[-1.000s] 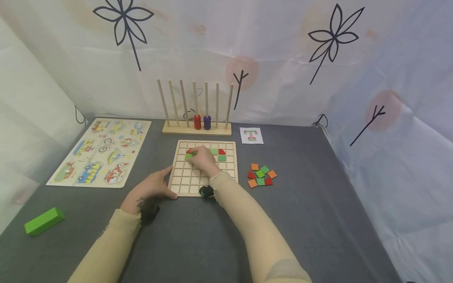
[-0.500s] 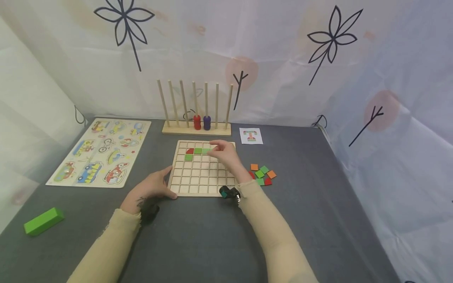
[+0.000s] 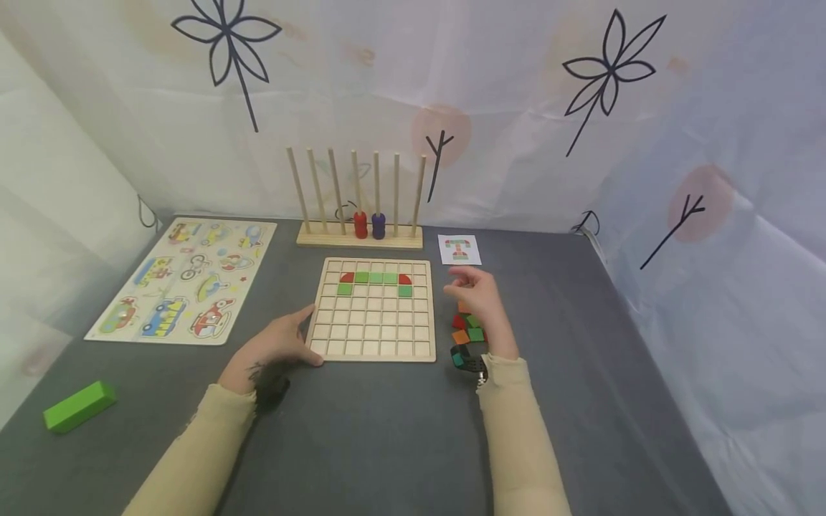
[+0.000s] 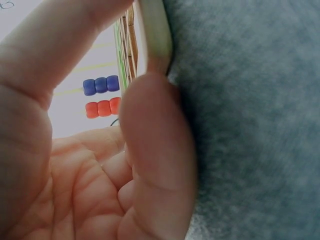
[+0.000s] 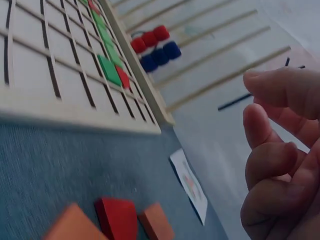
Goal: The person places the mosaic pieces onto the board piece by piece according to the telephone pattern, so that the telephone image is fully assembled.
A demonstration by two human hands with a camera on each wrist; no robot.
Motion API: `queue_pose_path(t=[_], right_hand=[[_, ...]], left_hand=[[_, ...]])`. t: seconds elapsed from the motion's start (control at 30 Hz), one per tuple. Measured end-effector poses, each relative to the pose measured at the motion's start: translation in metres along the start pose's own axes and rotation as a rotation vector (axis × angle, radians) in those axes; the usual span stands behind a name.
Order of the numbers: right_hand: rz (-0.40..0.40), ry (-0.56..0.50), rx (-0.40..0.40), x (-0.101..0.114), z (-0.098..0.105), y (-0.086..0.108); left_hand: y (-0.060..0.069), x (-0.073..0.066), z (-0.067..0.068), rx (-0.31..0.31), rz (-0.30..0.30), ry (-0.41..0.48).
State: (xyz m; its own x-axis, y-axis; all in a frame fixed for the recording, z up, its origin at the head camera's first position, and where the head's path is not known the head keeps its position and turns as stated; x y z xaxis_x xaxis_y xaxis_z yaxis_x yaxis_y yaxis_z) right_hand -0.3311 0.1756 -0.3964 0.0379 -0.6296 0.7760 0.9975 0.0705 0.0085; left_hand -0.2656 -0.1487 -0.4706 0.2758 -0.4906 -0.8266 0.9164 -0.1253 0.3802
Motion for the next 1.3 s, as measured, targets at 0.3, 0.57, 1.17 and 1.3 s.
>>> queue_pose_path(t=[0.3,0.57,1.17,1.3], right_hand=[[-0.074,0.12,0.01,-0.032,0.007,0.003],[-0.151,0.252,0.05,-0.05,0.002,0.002],[-0.22,0.547,0.084,-0.061,-0.006,0.001],[-0.204,0.56,0.043,-0.06,-0.003,0.001]], left_hand=[[0.0,0.002,-0.001,0.003,0.008,0.02],[0.002,0.001,0.002,-0.004,0.012,0.008],[0.001,-0.001,0.0,0.006,0.02,0.001],[0.001,-0.002,-0.001,0.004,0.02,0.0]])
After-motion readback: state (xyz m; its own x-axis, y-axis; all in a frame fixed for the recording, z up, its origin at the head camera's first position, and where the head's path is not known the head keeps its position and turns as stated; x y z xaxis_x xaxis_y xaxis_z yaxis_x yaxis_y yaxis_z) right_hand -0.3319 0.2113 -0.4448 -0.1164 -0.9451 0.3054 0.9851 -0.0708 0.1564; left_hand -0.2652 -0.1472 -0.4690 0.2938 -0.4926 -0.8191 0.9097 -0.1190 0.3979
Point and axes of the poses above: each hand's wrist, its own y-axis away from the middle knuckle, its own z-axis out of the back of the hand, x = y × z, the point moved 10 cm from there along -y, towards the middle knuckle, and after that the axes turned 14 degrees about y, right-handed, at the moved point
